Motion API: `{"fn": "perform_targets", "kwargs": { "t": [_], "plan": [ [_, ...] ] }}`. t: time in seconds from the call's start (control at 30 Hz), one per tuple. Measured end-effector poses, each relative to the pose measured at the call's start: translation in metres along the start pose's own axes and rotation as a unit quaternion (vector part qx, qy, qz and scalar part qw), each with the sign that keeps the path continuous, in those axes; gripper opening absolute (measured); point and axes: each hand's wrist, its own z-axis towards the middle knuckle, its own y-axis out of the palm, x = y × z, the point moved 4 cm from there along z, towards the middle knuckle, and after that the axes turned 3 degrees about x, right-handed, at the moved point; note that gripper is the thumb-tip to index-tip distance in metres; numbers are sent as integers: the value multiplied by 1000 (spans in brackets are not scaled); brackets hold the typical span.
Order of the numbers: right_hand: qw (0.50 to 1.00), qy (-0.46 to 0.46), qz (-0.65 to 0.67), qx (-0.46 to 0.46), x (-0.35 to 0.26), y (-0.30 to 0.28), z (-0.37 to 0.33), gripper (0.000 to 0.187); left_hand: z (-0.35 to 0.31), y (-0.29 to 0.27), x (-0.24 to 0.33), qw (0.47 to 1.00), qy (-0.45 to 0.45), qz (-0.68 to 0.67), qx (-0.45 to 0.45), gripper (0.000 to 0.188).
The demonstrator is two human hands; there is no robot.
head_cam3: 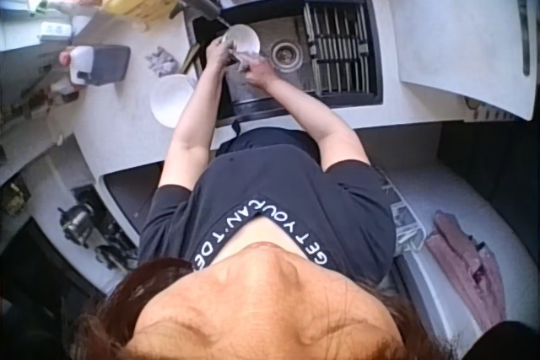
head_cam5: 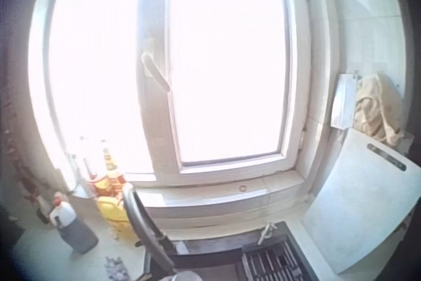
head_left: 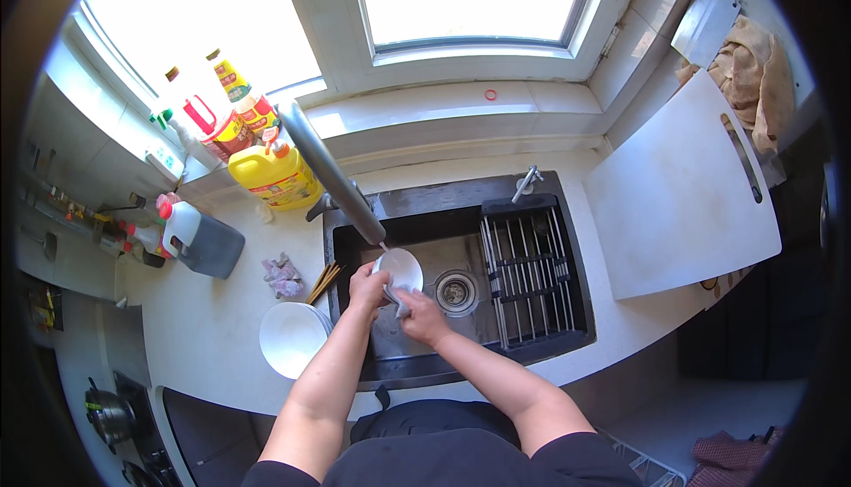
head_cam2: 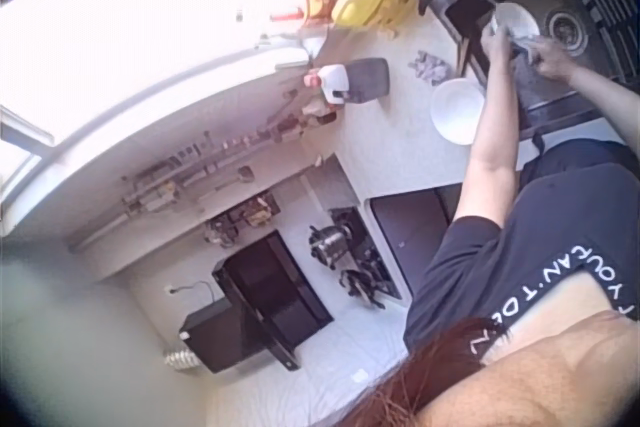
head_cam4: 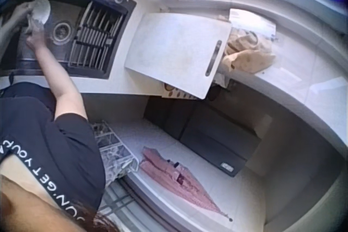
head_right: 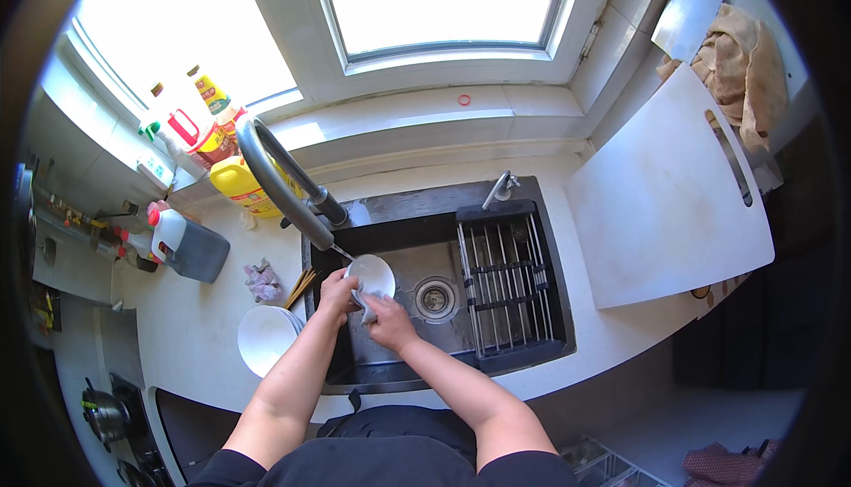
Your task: The person washes chopsticks and bowls using a sponge in a kitchen sink.
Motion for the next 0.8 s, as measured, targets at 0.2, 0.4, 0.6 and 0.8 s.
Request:
{"fn": "perform_targets", "kwargs": {
  "t": [0.2, 0.4, 0.6, 0.8],
  "plan": [
    [920, -266, -282, -57, 36, -10, 5, 39, -12, -9, 18, 979, -166, 69, -98, 39],
    [997, 68, -29, -15, 17, 31, 9, 25, -14, -2, -12, 997, -66, -45, -9, 52],
    [956, -199, -216, -28, 21, 10, 3, 39, -10, -14, 14, 994, 51, -74, -57, 44],
    [930, -195, -299, -88, 19, -4, 14, 40, -15, -5, -2, 995, -9, -92, -43, 49]
  ]
}}
